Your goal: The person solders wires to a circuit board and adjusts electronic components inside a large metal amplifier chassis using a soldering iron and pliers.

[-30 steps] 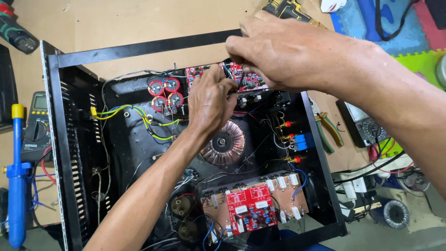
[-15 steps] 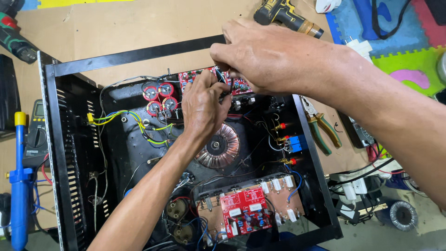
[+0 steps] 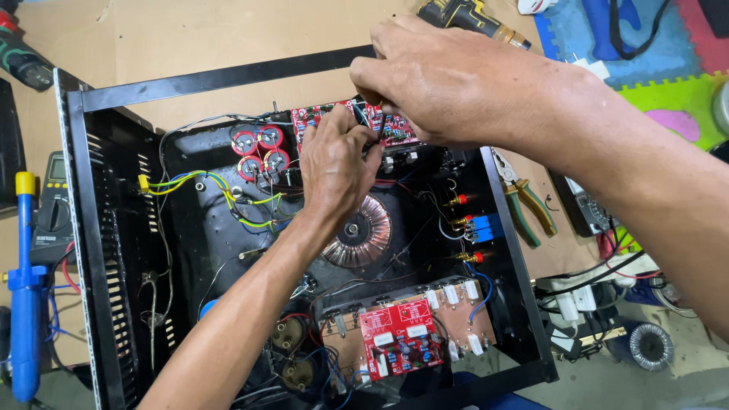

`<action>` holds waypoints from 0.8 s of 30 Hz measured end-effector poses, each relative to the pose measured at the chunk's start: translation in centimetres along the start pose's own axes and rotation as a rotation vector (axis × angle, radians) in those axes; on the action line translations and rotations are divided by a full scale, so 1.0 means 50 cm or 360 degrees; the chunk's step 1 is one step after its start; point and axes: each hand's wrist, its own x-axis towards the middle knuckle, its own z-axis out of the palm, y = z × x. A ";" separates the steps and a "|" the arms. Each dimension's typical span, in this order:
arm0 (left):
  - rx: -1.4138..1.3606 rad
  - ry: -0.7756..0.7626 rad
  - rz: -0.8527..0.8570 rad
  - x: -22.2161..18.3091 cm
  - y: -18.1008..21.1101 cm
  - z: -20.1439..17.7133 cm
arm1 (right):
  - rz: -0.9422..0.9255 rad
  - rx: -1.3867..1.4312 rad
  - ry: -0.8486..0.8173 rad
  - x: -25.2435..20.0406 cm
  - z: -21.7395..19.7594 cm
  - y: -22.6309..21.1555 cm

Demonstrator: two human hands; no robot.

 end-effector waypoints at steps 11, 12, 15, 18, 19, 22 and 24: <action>0.0007 -0.0046 0.0027 0.000 0.004 -0.007 | 0.0405 -0.0240 -0.0190 0.012 -0.018 -0.016; -0.0024 -0.0048 0.0031 0.000 0.005 -0.008 | 0.0482 -0.0552 -0.0180 0.014 -0.009 -0.008; -0.0050 -0.0025 0.0078 -0.004 -0.002 -0.005 | 0.0174 -0.0013 -0.0134 -0.009 -0.032 -0.023; -0.0031 -0.0072 0.0040 -0.002 0.002 -0.009 | 0.0372 -0.0340 -0.0062 0.002 -0.007 -0.025; -0.0033 -0.0075 0.0042 -0.003 0.003 -0.009 | 0.0376 -0.0339 -0.0063 0.001 -0.008 -0.025; -0.0034 -0.0054 0.0032 0.000 0.004 -0.010 | 0.0223 -0.0257 -0.0076 0.000 -0.019 -0.026; -0.0018 -0.0064 0.0051 -0.001 0.009 -0.016 | 0.0197 0.0070 -0.0118 -0.005 -0.028 -0.035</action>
